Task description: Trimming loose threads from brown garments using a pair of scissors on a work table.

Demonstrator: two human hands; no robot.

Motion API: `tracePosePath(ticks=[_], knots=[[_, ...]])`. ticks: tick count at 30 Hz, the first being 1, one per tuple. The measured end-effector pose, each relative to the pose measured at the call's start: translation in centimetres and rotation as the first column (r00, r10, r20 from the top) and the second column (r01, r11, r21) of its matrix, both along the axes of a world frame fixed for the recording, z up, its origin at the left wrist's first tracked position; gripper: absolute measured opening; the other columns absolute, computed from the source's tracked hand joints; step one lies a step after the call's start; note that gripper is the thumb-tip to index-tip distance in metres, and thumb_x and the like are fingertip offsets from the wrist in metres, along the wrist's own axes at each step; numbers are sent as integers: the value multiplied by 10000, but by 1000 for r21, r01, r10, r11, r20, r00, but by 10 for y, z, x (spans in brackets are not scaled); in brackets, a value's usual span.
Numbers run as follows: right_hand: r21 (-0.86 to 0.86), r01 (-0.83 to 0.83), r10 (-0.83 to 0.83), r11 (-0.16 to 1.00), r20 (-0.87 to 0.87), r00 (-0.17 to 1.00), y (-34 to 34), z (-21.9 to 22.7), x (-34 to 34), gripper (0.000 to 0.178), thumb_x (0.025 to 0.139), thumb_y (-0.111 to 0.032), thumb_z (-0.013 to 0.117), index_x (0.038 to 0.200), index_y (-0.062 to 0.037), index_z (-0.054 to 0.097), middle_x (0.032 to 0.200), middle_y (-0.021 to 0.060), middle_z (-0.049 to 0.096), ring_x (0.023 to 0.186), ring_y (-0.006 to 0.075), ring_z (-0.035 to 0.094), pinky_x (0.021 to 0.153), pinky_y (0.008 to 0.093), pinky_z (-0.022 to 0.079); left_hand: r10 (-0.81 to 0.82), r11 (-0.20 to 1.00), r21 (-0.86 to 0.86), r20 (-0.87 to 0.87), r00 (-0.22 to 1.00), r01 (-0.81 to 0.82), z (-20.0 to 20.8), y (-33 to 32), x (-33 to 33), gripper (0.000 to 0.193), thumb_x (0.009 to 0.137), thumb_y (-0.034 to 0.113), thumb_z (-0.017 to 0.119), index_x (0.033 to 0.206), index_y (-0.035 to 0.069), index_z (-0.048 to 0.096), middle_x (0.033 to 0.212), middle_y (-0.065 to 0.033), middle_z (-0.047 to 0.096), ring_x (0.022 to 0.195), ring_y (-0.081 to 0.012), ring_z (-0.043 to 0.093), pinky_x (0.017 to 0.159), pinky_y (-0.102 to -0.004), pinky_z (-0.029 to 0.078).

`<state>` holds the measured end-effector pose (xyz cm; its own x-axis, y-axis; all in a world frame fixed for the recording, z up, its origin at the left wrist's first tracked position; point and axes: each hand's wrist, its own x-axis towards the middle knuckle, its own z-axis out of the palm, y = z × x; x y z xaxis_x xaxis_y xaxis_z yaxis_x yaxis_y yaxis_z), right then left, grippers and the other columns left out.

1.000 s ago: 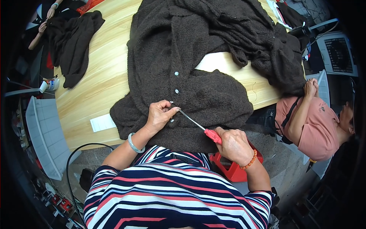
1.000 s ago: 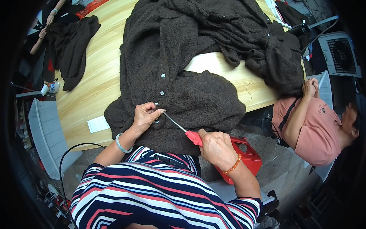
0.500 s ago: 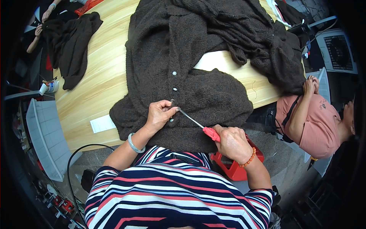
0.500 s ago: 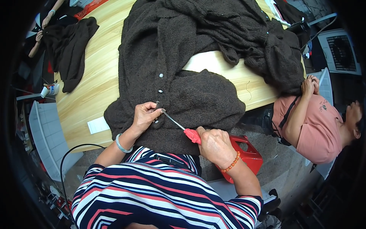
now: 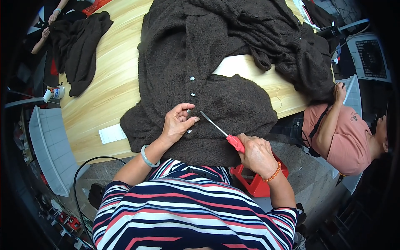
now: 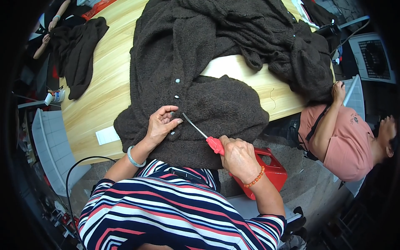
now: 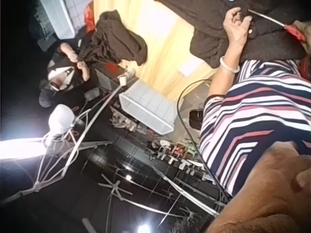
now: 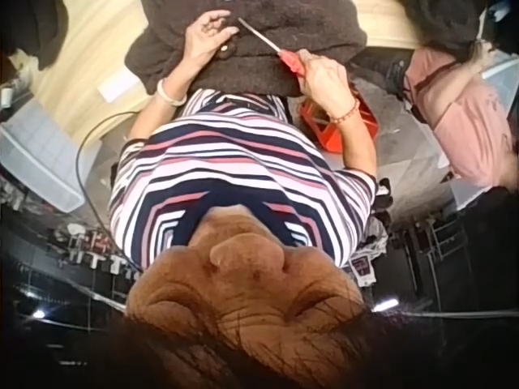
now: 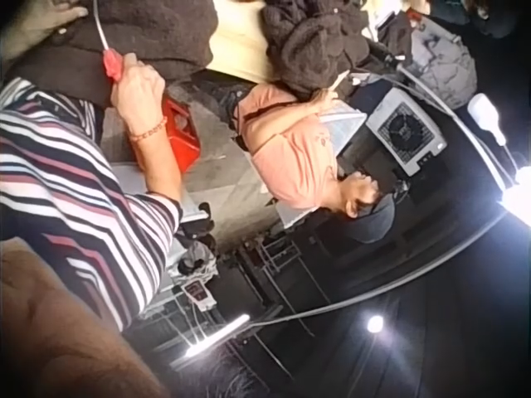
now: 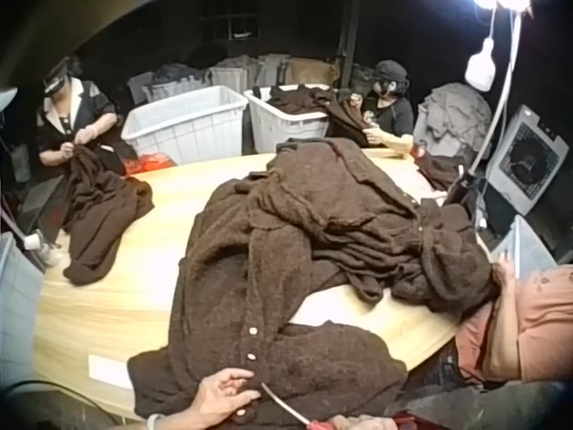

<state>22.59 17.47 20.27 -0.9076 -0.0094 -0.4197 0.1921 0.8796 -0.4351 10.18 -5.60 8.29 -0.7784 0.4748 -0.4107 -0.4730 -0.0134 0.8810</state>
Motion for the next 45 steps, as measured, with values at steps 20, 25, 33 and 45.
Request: tracePosePath(ticks=[20,25,33,45], knots=[[-33,14,-14,999,4,1000,1,2,0,230,781,-76,647,1006,-50,602,848,190,655,827,371,644,728,461,518,-10,1000,26,231,973,4,-1,-5,-9,206,910,60,659,1095,-28,641,780,-39,657,609,-73,618,535,-183,498],[-77,85,-89,993,-45,995,6,2,4,197,797,-68,637,990,-41,606,834,196,653,817,383,641,734,469,511,-46,994,113,330,943,9,4,-17,-10,262,1003,108,480,1200,-37,575,940,-89,653,778,-169,680,722,-281,573],[-74,79,-81,994,-31,996,6,0,6,194,808,-68,626,999,-35,614,839,206,657,816,394,642,741,468,511,-72,987,161,279,958,27,3,-17,-7,286,982,131,517,1211,-30,572,969,-76,639,814,-142,657,739,-254,558],[-71,47,-48,996,-13,999,6,-1,9,232,785,-71,642,1014,-42,618,853,204,662,821,386,647,737,466,517,-102,980,-176,-46,994,92,-4,-4,0,224,837,-11,719,1050,-22,654,805,16,641,676,-13,555,614,-146,452]])
